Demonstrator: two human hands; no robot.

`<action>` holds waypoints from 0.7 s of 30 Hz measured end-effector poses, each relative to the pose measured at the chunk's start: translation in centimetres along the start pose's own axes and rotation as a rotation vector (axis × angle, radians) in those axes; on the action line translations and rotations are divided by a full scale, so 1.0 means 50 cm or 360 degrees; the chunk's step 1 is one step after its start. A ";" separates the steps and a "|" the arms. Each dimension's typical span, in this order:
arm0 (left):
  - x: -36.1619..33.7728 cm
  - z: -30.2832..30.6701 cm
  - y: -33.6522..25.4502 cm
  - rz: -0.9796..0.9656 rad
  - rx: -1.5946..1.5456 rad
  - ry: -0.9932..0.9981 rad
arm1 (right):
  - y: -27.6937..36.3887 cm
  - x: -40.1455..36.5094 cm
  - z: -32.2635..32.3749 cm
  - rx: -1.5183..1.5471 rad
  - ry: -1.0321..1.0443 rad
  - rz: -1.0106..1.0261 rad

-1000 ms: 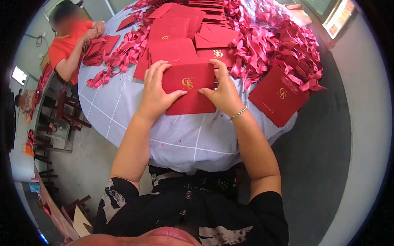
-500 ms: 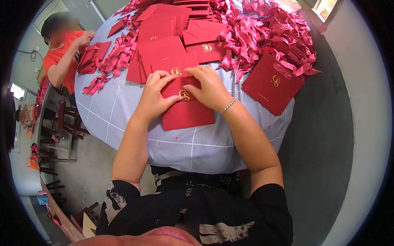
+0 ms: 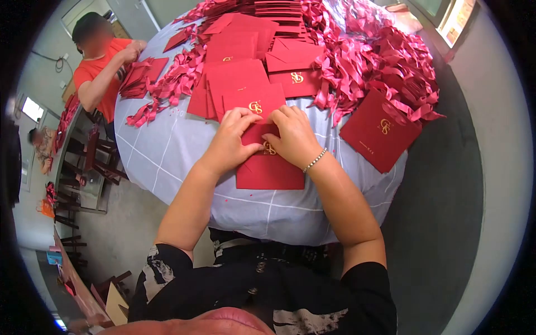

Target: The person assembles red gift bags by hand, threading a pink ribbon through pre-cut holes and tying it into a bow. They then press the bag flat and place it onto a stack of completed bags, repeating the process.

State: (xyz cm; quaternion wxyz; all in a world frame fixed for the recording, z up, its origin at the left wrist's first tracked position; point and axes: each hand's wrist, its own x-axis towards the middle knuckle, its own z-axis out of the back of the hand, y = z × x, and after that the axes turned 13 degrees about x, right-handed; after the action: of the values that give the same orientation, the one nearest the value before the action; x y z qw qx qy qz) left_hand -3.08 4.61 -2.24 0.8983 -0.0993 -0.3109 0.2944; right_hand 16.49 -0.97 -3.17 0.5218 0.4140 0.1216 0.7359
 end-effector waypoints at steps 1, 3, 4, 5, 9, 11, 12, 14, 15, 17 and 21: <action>-0.001 -0.001 0.001 0.0004 0.0010 -0.0012 | 0.003 0.001 -0.001 0.0056 -0.0044 0.0033; -0.002 -0.004 0.001 -0.0030 0.0026 0.0051 | 0.003 0.002 0.003 0.0106 0.0018 0.0016; -0.003 -0.004 0.000 -0.0041 0.0046 0.0042 | 0.002 0.002 0.005 0.0154 0.0078 -0.0013; -0.002 -0.001 -0.002 -0.0039 0.0051 0.0033 | 0.002 0.001 0.006 0.0153 0.0080 -0.0003; 0.005 0.011 0.001 -0.0187 0.0149 -0.0013 | 0.005 -0.003 0.010 0.0167 0.0187 0.0042; 0.003 0.016 0.004 -0.0251 0.0172 -0.0015 | 0.008 -0.002 0.016 0.0171 0.0224 0.0042; 0.002 0.021 0.001 -0.0178 0.0165 0.0027 | 0.009 0.000 0.021 0.0185 0.0215 0.0069; 0.000 0.024 0.002 -0.0106 0.0153 0.0074 | 0.010 0.002 0.025 0.0199 0.0205 0.0088; 0.001 0.024 0.007 -0.0112 0.0158 0.0111 | 0.010 0.002 0.026 0.0222 0.0163 0.0102; 0.001 0.022 0.017 -0.0121 0.0148 0.0155 | 0.005 0.005 0.033 0.0280 0.0108 0.0009; 0.001 0.020 0.024 -0.0006 -0.0070 0.0130 | -0.068 0.028 0.096 -0.0002 -0.0543 0.0064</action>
State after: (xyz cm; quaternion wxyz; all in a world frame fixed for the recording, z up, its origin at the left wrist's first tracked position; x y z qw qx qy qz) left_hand -4.25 5.58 -1.86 0.9084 -0.1304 -0.2804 0.2814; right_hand 22.12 0.48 -1.57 0.5204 0.5350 0.0226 0.6652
